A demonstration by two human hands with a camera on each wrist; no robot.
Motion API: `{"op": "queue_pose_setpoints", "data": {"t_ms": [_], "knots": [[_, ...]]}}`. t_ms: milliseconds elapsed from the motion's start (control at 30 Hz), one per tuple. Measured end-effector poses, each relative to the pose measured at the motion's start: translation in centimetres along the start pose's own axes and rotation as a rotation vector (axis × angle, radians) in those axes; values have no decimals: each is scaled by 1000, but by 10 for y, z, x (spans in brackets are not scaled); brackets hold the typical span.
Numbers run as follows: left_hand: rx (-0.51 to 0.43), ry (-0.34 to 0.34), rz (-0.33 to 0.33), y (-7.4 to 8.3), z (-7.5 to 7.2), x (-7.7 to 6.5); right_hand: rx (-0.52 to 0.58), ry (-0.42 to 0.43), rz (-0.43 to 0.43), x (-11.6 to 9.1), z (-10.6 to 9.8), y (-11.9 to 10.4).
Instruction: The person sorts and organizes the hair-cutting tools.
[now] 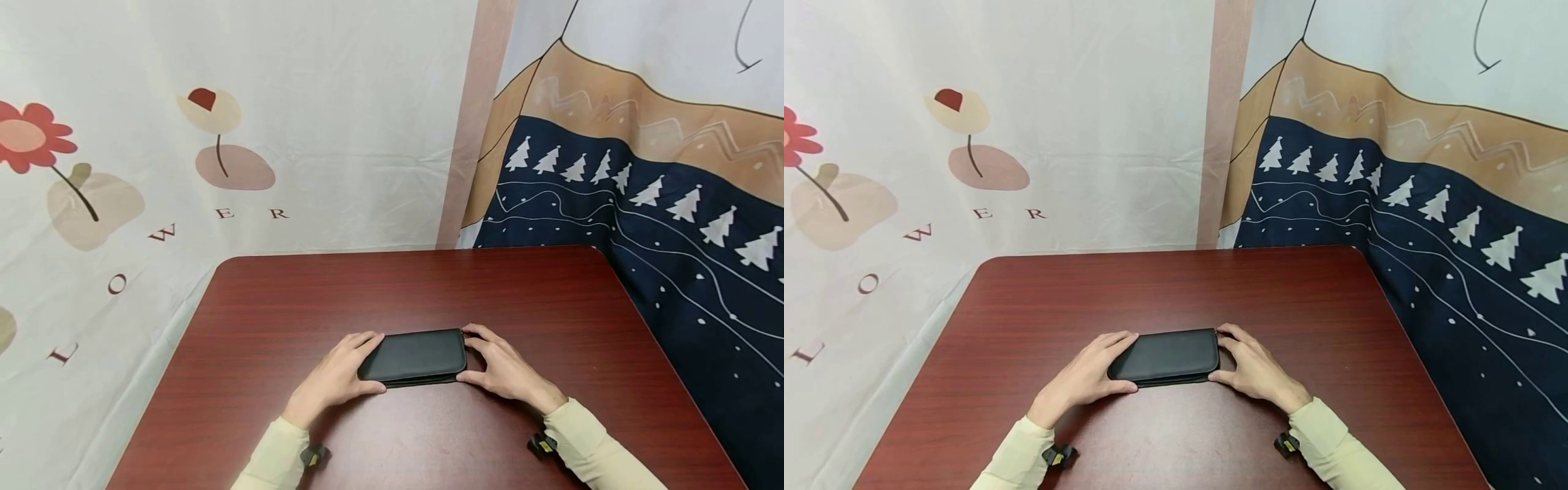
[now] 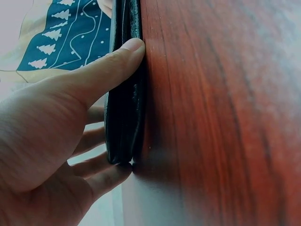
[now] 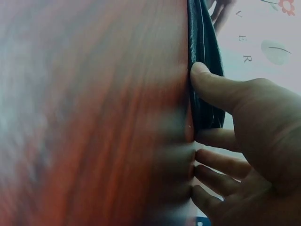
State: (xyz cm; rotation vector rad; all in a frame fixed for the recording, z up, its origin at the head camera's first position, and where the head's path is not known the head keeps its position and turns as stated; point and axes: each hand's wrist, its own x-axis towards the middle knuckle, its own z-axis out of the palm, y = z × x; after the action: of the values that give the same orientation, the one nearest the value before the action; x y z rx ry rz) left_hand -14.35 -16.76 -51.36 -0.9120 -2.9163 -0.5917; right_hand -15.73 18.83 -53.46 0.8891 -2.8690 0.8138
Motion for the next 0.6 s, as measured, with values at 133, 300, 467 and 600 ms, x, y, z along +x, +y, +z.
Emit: {"op": "queue_pose_setpoints", "data": {"t_ms": [133, 300, 467, 600], "knots": [[-13, -9, -4, 1, 0, 0, -39, -28, 18, -3, -6, -2], [-23, -11, -3, 1, 0, 0, -40, -22, 18, -6, -18, -2], [-26, -10, -5, 0, 0, 0, -37, -10, -7, -5, -30, 3], [-28, -10, -9, -1, 0, 0, -8, -7, -15, 0, -34, 9]]}}
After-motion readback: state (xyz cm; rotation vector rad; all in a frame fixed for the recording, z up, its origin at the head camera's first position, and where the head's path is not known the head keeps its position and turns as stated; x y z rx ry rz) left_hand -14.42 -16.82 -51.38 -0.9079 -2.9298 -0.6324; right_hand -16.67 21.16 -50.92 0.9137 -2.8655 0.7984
